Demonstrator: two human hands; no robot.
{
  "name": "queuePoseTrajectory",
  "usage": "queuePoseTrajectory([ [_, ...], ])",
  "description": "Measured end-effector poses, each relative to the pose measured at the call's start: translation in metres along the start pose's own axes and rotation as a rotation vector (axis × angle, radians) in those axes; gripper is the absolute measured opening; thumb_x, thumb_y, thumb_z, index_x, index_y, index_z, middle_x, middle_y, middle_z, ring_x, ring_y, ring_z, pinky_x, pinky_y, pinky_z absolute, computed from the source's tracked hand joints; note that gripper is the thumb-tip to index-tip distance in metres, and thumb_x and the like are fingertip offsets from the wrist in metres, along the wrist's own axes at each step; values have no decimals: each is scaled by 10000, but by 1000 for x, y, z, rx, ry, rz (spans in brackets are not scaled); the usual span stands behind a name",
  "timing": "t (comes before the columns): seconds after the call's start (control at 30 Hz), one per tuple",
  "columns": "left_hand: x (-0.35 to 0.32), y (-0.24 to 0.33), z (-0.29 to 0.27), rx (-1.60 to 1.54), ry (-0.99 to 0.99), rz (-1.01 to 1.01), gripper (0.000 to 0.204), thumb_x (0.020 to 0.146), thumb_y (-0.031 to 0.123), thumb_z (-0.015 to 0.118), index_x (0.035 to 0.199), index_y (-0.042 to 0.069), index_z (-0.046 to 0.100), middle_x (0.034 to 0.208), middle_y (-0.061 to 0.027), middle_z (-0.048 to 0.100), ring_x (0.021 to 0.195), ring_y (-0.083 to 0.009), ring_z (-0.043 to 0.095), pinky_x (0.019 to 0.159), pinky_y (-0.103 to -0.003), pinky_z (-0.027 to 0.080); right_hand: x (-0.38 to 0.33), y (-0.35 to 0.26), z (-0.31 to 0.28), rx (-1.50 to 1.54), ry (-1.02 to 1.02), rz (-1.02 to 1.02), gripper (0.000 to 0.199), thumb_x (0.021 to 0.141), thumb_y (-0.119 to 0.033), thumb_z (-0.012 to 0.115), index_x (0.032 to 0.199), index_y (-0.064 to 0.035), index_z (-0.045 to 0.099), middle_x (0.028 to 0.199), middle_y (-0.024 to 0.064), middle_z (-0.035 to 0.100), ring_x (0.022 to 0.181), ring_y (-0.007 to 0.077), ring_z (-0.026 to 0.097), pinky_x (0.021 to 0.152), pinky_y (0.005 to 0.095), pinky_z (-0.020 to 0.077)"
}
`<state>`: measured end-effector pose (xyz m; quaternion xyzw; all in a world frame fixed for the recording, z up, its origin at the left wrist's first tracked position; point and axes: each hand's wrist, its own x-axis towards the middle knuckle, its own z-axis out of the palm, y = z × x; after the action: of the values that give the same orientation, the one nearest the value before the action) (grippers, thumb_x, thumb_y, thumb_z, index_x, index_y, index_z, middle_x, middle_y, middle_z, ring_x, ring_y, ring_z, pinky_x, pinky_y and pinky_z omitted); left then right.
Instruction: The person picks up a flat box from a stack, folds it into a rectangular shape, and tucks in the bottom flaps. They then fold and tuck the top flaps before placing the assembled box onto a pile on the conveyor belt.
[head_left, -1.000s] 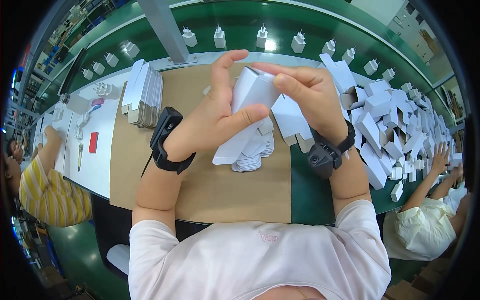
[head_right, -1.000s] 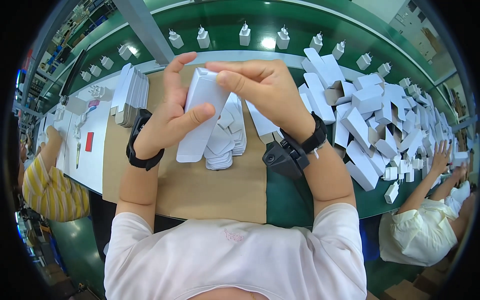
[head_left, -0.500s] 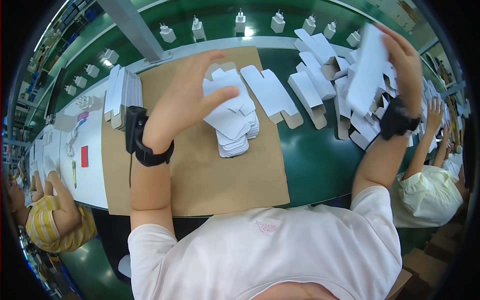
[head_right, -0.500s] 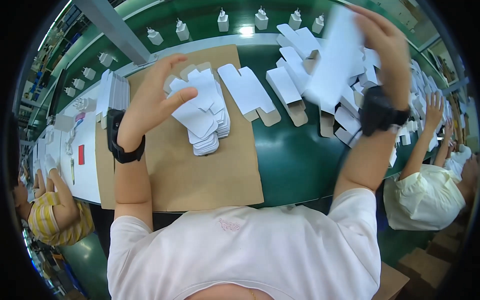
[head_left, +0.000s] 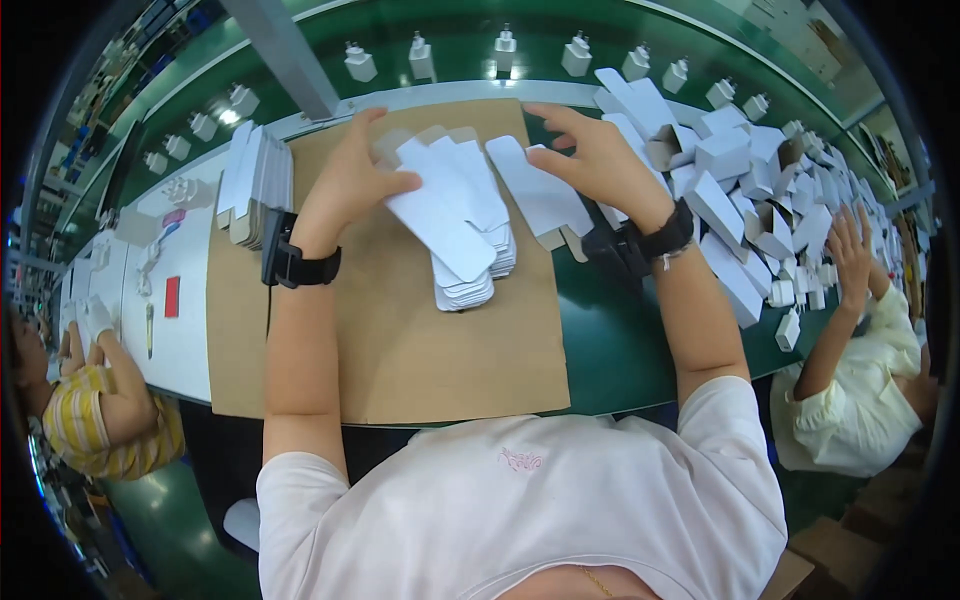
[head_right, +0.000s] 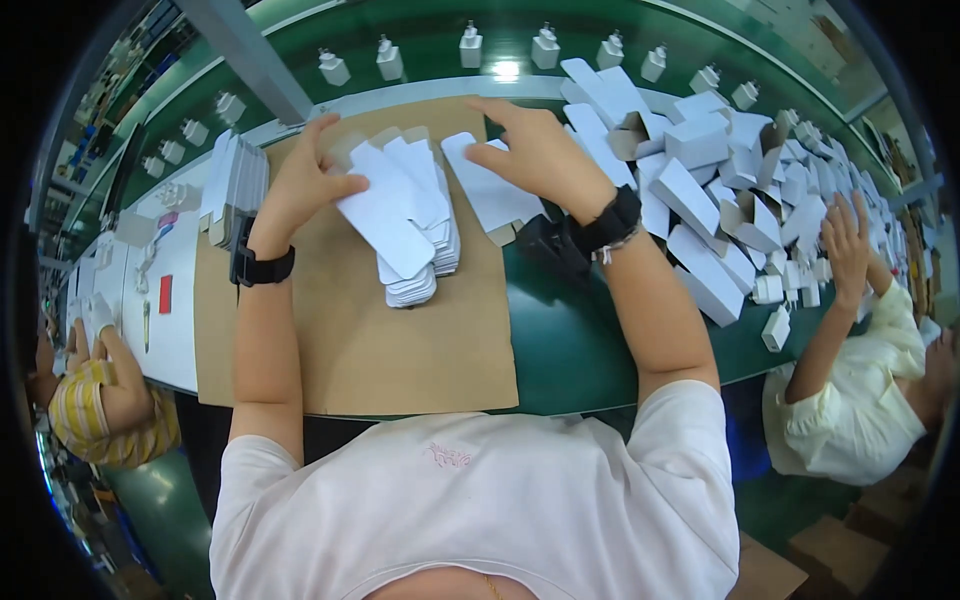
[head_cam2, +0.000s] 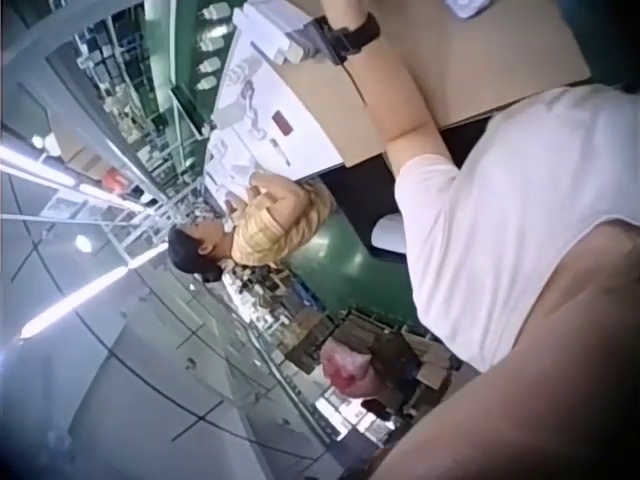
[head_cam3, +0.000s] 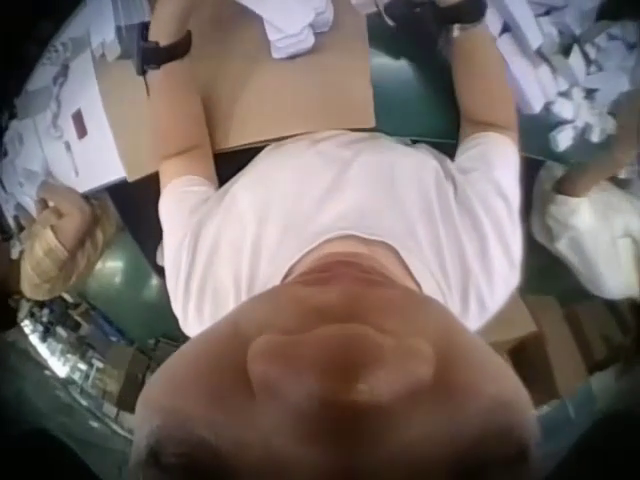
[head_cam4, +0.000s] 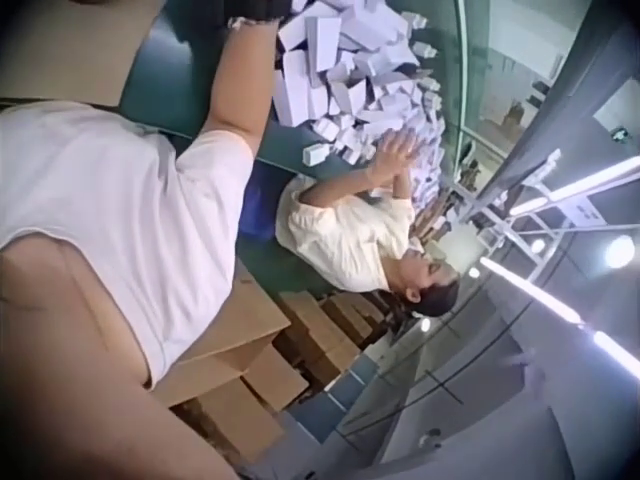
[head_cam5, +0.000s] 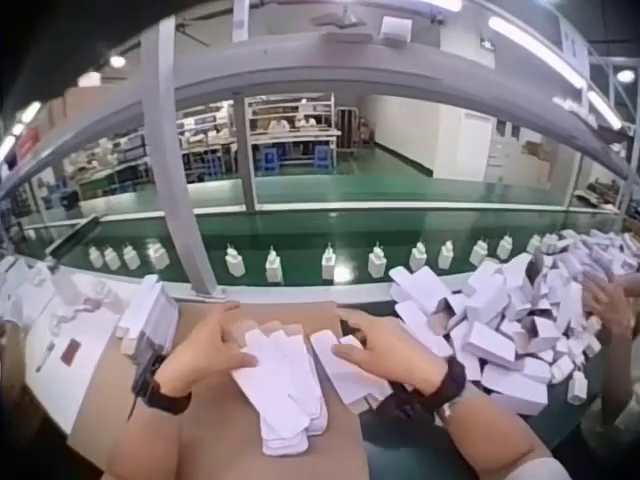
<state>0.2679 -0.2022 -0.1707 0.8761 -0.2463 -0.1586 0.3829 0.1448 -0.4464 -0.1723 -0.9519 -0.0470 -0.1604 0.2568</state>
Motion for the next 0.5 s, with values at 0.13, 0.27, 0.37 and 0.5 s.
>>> queuePoseTrajectory([
  [0.13, -11, 29, 0, -378, 29, 203, 715, 623, 67, 712, 1251, 73, 372, 796, -82, 603, 740, -132, 573, 640, -267, 440, 15, -42, 8, 726, -184, 182, 589, 785, -131, 607, 1320, -122, 360, 864, 113, 624, 684, 80, 533, 603, 212, 441],
  [0.27, -16, 61, 7, -566, 176, 278, 619, 686, 128, 715, 1203, 11, 395, 835, -85, 616, 732, -126, 595, 637, -240, 457, 21, -56, 2, 647, 34, -55, 532, 811, -43, 552, 1308, -93, 370, 615, 24, 523, 543, 69, 475, 513, 196, 404],
  [0.37, -17, 62, 17, -832, 74, 271, 403, 748, 156, 669, 1068, -31, 511, 805, -79, 628, 699, -121, 598, 608, -252, 471, 22, -56, -10, 869, 187, -17, 517, 796, 16, 510, 1285, -127, 418, 629, 20, 515, 504, 72, 457, 475, 192, 396],
  [0.5, -36, 73, 34, -430, 170, 285, 210, 837, 176, 584, 936, -9, 599, 761, -57, 623, 669, -106, 573, 592, -232, 451, 17, -48, -11, 271, 260, -185, 436, 835, -95, 553, 1252, -131, 433, 669, 89, 566, 588, 122, 572, 560, 234, 456],
])
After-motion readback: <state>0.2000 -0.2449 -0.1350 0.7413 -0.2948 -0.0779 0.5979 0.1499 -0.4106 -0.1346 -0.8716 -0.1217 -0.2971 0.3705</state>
